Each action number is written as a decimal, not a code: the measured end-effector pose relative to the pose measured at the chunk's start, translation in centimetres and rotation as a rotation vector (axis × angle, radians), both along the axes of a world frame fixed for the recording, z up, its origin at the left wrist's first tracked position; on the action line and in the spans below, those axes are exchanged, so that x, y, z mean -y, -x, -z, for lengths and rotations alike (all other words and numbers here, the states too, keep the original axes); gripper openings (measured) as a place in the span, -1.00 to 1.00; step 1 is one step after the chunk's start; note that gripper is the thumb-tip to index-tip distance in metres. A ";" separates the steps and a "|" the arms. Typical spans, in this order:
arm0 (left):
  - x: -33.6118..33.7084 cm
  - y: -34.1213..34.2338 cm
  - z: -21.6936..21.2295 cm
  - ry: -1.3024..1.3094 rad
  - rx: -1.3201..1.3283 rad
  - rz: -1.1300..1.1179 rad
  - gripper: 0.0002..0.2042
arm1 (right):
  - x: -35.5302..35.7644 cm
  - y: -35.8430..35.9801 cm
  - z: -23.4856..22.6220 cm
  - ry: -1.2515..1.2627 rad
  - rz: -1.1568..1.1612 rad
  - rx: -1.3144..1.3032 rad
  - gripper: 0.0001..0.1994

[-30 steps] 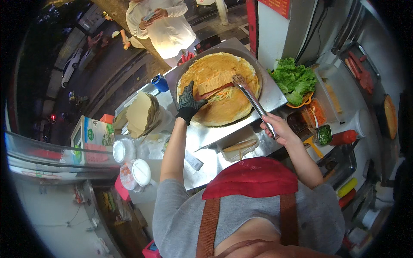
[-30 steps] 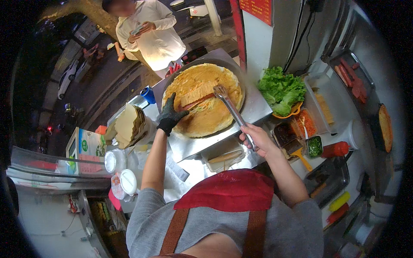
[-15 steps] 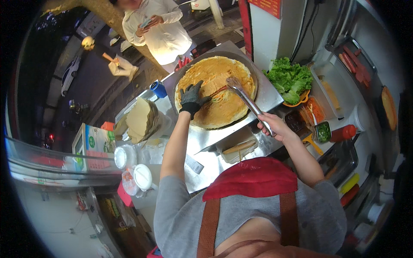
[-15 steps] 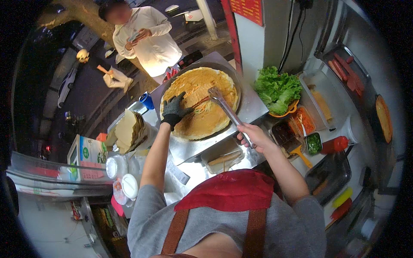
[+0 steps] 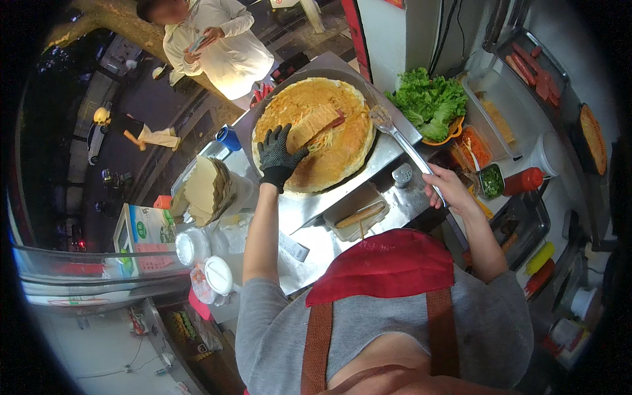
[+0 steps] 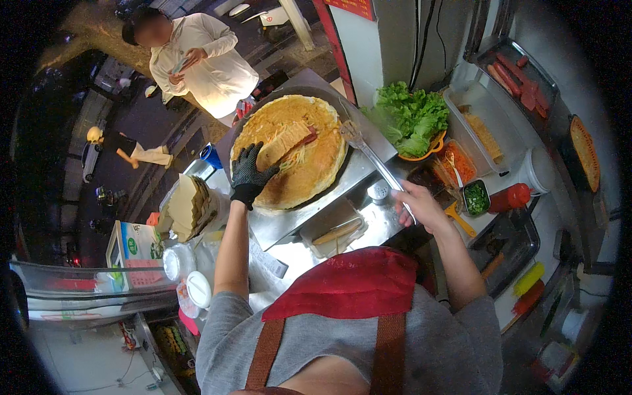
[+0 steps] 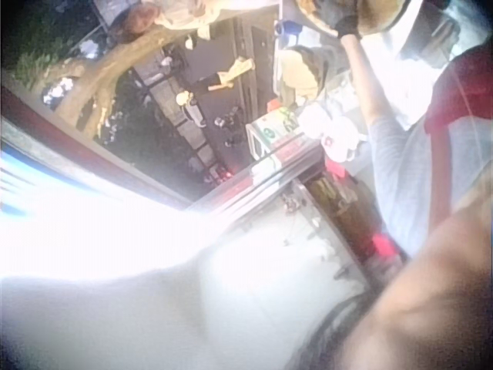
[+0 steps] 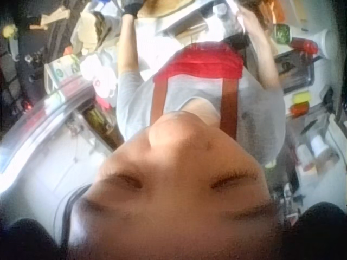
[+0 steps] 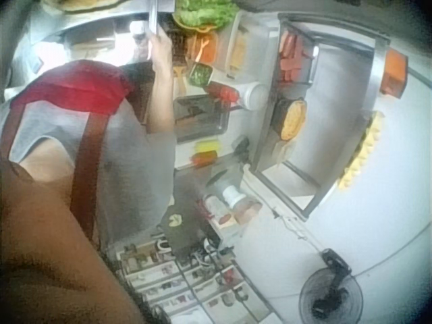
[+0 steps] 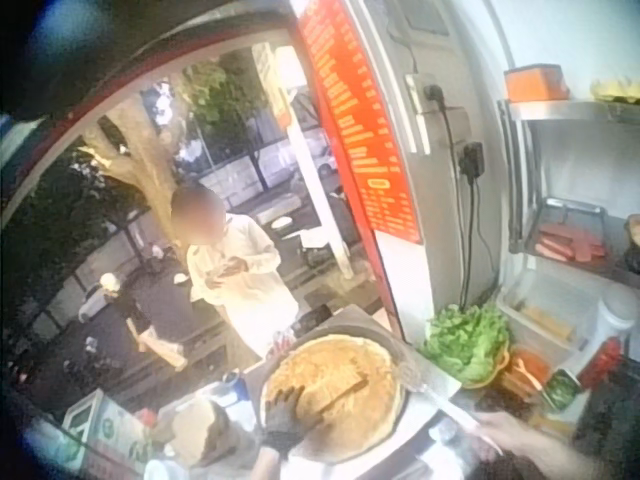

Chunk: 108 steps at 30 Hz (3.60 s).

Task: The person prepares a street food wrap on a flat griddle. They place a sausage and shredded vegetables onto a large crepe, add lettuce, fold the crepe, and cut it into pieces. They then crack an egg onto the griddle and cook it.

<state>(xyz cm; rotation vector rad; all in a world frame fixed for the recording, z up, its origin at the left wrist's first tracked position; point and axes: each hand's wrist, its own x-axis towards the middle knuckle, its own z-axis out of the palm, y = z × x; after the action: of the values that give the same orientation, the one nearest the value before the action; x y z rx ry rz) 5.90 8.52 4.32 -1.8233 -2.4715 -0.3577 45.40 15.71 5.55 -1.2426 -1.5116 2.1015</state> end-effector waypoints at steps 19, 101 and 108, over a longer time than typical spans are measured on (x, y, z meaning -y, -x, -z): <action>-6.1 -10.6 -0.7 -0.005 0.204 -0.118 -0.73 | -2.4 -0.7 0.1 0.006 -0.090 -0.032 -0.63; 6.4 -11.8 -0.5 -0.113 0.351 0.031 -0.77 | -3.9 10.8 0.9 0.044 -0.312 -0.081 -0.56; 11.1 -12.5 0.3 -0.127 0.551 -0.112 -0.77 | -1.3 11.5 -0.9 -0.348 -0.287 0.126 -0.48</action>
<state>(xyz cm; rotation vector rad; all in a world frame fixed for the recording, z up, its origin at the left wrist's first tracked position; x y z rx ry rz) 18.43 -2.58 4.02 -1.7002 -2.7796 -1.1135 33.90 17.02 6.43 -1.0989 -2.1130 1.8299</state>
